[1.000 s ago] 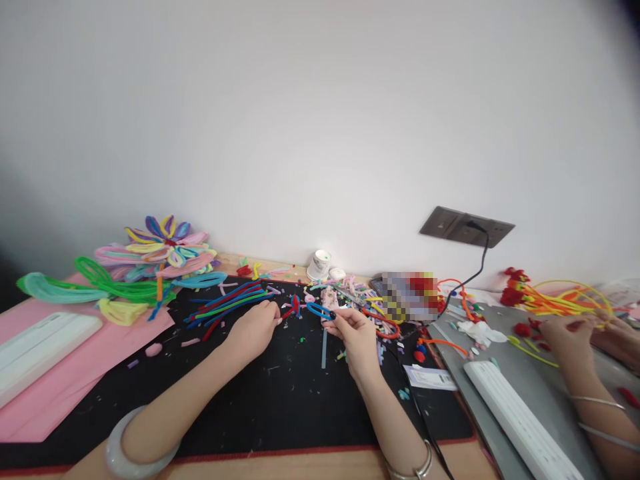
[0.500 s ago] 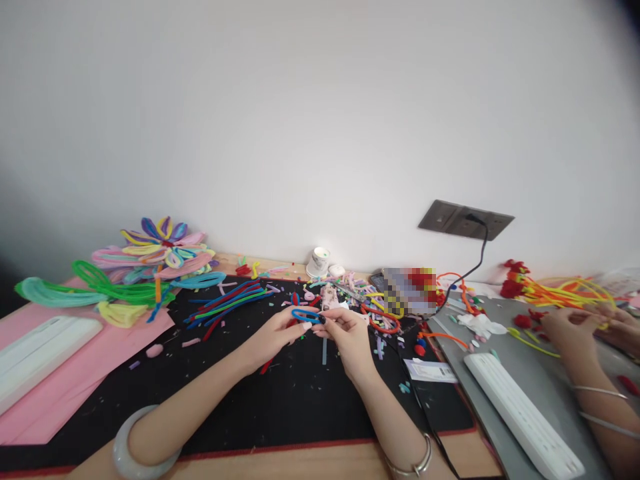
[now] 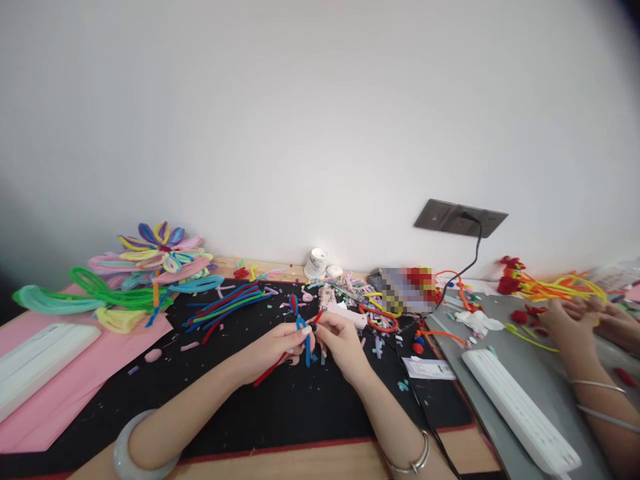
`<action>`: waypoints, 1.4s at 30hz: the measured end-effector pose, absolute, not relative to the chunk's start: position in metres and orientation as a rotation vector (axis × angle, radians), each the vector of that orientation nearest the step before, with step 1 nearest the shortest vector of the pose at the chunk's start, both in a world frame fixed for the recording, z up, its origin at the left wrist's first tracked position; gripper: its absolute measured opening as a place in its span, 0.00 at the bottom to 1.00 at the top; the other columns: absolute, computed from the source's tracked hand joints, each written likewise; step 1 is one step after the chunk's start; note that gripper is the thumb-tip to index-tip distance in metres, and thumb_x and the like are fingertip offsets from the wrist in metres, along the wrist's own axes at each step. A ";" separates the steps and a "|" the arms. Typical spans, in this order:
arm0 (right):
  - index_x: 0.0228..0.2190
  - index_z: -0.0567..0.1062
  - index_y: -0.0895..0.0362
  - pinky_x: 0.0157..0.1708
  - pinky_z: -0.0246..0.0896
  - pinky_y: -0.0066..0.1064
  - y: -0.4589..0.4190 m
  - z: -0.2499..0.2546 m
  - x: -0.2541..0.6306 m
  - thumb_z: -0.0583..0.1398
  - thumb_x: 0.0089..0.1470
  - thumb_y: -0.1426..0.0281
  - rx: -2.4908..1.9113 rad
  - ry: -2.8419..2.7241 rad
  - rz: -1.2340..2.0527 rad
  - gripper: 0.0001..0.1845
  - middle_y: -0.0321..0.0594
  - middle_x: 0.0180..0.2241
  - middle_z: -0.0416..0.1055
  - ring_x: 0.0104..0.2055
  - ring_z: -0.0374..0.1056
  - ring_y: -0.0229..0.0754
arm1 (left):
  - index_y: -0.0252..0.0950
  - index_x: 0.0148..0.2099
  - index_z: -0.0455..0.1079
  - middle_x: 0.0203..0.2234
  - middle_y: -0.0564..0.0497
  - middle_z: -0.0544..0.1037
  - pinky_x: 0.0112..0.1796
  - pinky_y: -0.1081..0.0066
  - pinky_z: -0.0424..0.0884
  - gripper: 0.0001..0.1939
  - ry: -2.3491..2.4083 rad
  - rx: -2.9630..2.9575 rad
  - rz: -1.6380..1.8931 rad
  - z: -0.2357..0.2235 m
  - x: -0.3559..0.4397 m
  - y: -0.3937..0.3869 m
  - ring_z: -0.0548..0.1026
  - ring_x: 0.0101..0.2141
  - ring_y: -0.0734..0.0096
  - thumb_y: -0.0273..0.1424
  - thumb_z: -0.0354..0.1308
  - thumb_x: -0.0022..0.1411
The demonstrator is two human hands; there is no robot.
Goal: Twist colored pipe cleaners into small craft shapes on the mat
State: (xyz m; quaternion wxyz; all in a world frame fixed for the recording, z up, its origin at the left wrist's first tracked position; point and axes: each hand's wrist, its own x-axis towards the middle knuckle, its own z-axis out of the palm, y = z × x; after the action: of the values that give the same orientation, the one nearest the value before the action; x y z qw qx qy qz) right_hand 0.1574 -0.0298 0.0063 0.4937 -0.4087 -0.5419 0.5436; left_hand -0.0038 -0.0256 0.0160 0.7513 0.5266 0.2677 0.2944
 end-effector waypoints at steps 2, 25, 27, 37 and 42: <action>0.26 0.71 0.59 0.13 0.47 0.21 -0.029 0.005 0.158 0.59 0.48 0.63 -0.995 -1.286 1.333 0.10 0.29 0.14 0.60 0.14 0.51 0.29 | 0.33 0.28 0.65 0.17 0.58 0.57 0.25 0.76 0.56 0.18 0.617 1.197 0.641 0.016 -0.004 -0.026 0.54 0.19 0.79 0.44 0.51 0.58; 0.27 0.67 0.56 0.16 0.51 0.23 -0.031 0.013 0.165 0.58 0.51 0.66 -0.813 -1.166 1.313 0.07 0.28 0.15 0.60 0.15 0.57 0.31 | 0.34 0.35 0.63 0.19 0.60 0.60 0.24 0.77 0.62 0.14 0.805 1.133 1.061 0.012 -0.010 -0.009 0.56 0.17 0.83 0.41 0.50 0.59; 0.27 0.68 0.57 0.13 0.44 0.22 -0.030 0.011 0.164 0.59 0.50 0.66 -0.875 -1.210 1.288 0.07 0.27 0.15 0.58 0.12 0.52 0.29 | 0.34 0.36 0.62 0.18 0.61 0.57 0.21 0.78 0.60 0.14 0.799 1.192 0.937 0.013 -0.008 -0.012 0.52 0.15 0.85 0.41 0.49 0.59; 0.31 0.75 0.56 0.34 0.59 0.30 -0.034 0.021 0.166 0.55 0.51 0.77 -1.106 -1.668 0.490 0.09 0.39 0.30 0.70 0.33 0.66 0.39 | 0.36 0.43 0.61 0.20 0.59 0.56 0.16 0.78 0.46 0.16 0.941 1.491 0.782 -0.003 -0.007 -0.012 0.49 0.16 0.82 0.42 0.42 0.62; 0.33 0.75 0.55 0.32 0.59 0.29 -0.036 0.021 0.164 0.53 0.54 0.77 -1.072 -1.841 0.305 0.11 0.40 0.29 0.69 0.32 0.65 0.39 | 0.35 0.35 0.63 0.19 0.58 0.58 0.22 0.76 0.52 0.15 1.018 1.769 0.821 0.005 -0.008 -0.017 0.55 0.20 0.78 0.38 0.40 0.64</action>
State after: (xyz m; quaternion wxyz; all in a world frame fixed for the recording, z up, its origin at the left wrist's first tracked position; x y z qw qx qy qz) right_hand 0.1642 -0.0363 0.0210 0.4749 -0.4385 -0.7527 0.1249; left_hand -0.0078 -0.0169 0.0054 0.4536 0.7166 0.4123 0.3327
